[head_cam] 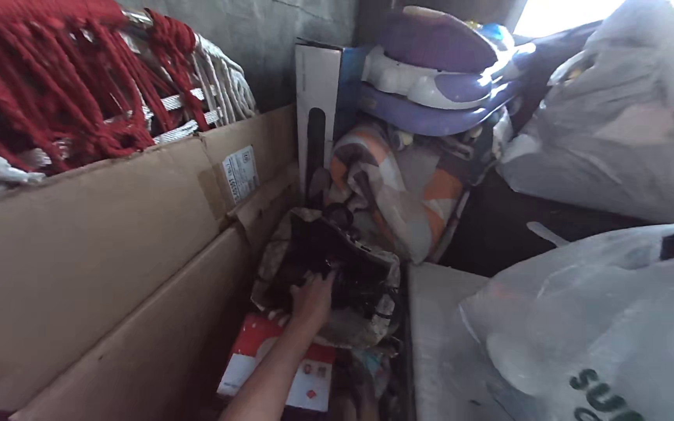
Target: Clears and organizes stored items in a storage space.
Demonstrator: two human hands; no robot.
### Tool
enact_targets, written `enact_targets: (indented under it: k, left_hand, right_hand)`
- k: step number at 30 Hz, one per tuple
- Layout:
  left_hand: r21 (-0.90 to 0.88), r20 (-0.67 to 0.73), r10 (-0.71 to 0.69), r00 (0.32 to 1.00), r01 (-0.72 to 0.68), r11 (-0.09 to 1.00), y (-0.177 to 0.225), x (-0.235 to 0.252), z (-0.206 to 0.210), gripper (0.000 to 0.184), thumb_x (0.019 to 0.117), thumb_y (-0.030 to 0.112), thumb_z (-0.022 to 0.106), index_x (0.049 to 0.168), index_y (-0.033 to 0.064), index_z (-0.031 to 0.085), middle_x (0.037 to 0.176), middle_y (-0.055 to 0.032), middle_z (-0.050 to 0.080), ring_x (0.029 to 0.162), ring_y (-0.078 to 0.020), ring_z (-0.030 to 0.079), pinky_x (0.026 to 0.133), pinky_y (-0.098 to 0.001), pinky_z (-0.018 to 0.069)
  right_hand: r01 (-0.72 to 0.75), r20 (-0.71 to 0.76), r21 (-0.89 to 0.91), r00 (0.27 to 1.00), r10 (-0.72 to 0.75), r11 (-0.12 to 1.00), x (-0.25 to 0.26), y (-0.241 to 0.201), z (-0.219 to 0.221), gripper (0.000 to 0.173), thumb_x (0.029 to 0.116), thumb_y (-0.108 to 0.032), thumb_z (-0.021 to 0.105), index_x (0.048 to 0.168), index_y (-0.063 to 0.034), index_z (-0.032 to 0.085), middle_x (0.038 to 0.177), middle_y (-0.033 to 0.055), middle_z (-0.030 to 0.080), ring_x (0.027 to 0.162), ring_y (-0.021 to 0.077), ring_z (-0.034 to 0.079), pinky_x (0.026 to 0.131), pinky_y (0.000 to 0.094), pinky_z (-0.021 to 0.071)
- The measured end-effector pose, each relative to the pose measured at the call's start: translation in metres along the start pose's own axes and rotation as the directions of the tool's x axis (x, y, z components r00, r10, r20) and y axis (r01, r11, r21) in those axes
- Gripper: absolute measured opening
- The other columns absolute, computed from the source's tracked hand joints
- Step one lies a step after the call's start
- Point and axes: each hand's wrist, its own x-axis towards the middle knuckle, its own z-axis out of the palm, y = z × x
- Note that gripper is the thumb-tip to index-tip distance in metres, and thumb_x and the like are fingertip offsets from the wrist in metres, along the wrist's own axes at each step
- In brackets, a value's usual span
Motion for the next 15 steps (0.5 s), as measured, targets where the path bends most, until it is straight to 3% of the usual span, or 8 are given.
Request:
enact_targets:
  k: [2,4,5,8,10,12,14,15]
  left_hand:
    - [-0.078,-0.004,0.029,1.000,-0.029,0.997,-0.007,-0.002,-0.003,0.072,0.0892,0.003,0.072,0.154,0.0203,0.046,0.157,-0.0201,0.040,0.147,-0.0436,0.035,0.107,-0.0687,0.0399]
    - [-0.139,-0.030,0.055,0.998,-0.059,0.989,-0.014,-0.010,-0.010,0.068,0.0915,0.011,0.074,0.153,0.0205,0.048,0.157,-0.0202,0.039,0.147,-0.0429,0.034,0.110,-0.0642,0.0405]
    - [-0.135,-0.049,0.066,0.997,-0.072,0.988,-0.016,-0.017,-0.014,0.066,0.0934,0.015,0.074,0.153,0.0196,0.048,0.157,-0.0192,0.040,0.147,-0.0418,0.034,0.111,-0.0615,0.0400]
    - [-0.044,-0.107,0.159,0.981,-0.165,0.985,-0.014,-0.054,-0.018,0.046,0.1010,0.018,0.063,0.146,0.0098,0.056,0.147,-0.0203,0.051,0.140,-0.0403,0.045,0.113,-0.0556,0.0402]
    - [-0.029,-0.001,0.282,0.960,-0.282,0.959,-0.013,-0.082,-0.010,0.036,0.1047,0.016,0.054,0.137,0.0021,0.061,0.140,-0.0240,0.057,0.135,-0.0414,0.051,0.112,-0.0556,0.0409]
    - [-0.075,0.164,0.432,0.887,-0.425,0.902,-0.018,-0.099,0.010,0.031,0.1047,0.014,0.053,0.130,-0.0004,0.065,0.134,-0.0238,0.062,0.132,-0.0398,0.055,0.114,-0.0548,0.0393]
    - [-0.042,0.306,0.480,0.822,-0.492,0.870,-0.024,-0.107,0.034,0.032,0.1041,0.017,0.057,0.134,0.0065,0.065,0.141,-0.0196,0.059,0.139,-0.0390,0.048,0.116,-0.0633,0.0300]
    - [0.018,0.327,0.470,0.820,-0.502,0.865,-0.028,-0.107,0.046,0.035,0.1029,0.020,0.060,0.136,0.0118,0.065,0.147,-0.0162,0.056,0.144,-0.0394,0.043,0.116,-0.0709,0.0227]
  right_hand:
    - [-0.126,-0.102,-0.014,0.987,0.124,0.992,0.015,0.009,0.006,0.052,0.0937,-0.016,0.067,0.134,0.0138,0.055,0.143,0.0401,0.046,0.134,0.0524,0.048,0.112,0.0562,0.0419]
    - [-0.257,-0.184,0.018,0.949,0.256,0.966,0.032,0.012,0.008,0.064,0.0939,-0.018,0.067,0.144,0.0151,0.044,0.152,0.0404,0.035,0.143,0.0522,0.038,0.117,0.0580,0.0344]
    - [-0.338,-0.185,0.042,0.922,0.339,0.940,0.042,0.014,0.007,0.071,0.0929,-0.018,0.068,0.149,0.0141,0.037,0.157,0.0389,0.029,0.146,0.0509,0.034,0.119,0.0574,0.0318]
    - [-0.552,-0.129,0.142,0.813,0.568,0.822,0.073,0.026,0.008,0.087,0.0902,-0.013,0.071,0.157,0.0102,0.020,0.160,0.0340,0.028,0.146,0.0452,0.036,0.117,0.0526,0.0361]
    - [-0.629,-0.071,0.203,0.755,0.652,0.750,0.084,0.036,0.010,0.087,0.0927,-0.014,0.070,0.159,0.0059,0.018,0.159,0.0313,0.031,0.142,0.0422,0.043,0.113,0.0511,0.0415]
    - [-0.633,-0.032,0.278,0.746,0.665,0.723,0.087,0.045,0.013,0.084,0.0957,-0.017,0.068,0.161,0.0020,0.018,0.159,0.0294,0.033,0.142,0.0410,0.045,0.113,0.0521,0.0417]
    - [-0.630,0.020,0.327,0.750,0.661,0.705,0.087,0.047,0.013,0.078,0.0987,-0.027,0.066,0.159,0.0016,0.025,0.150,0.0293,0.047,0.134,0.0407,0.053,0.109,0.0539,0.0446]
    - [-0.633,0.061,0.352,0.751,0.658,0.690,0.087,0.044,0.010,0.075,0.1010,-0.031,0.064,0.158,0.0019,0.026,0.148,0.0299,0.048,0.133,0.0406,0.054,0.109,0.0538,0.0440]
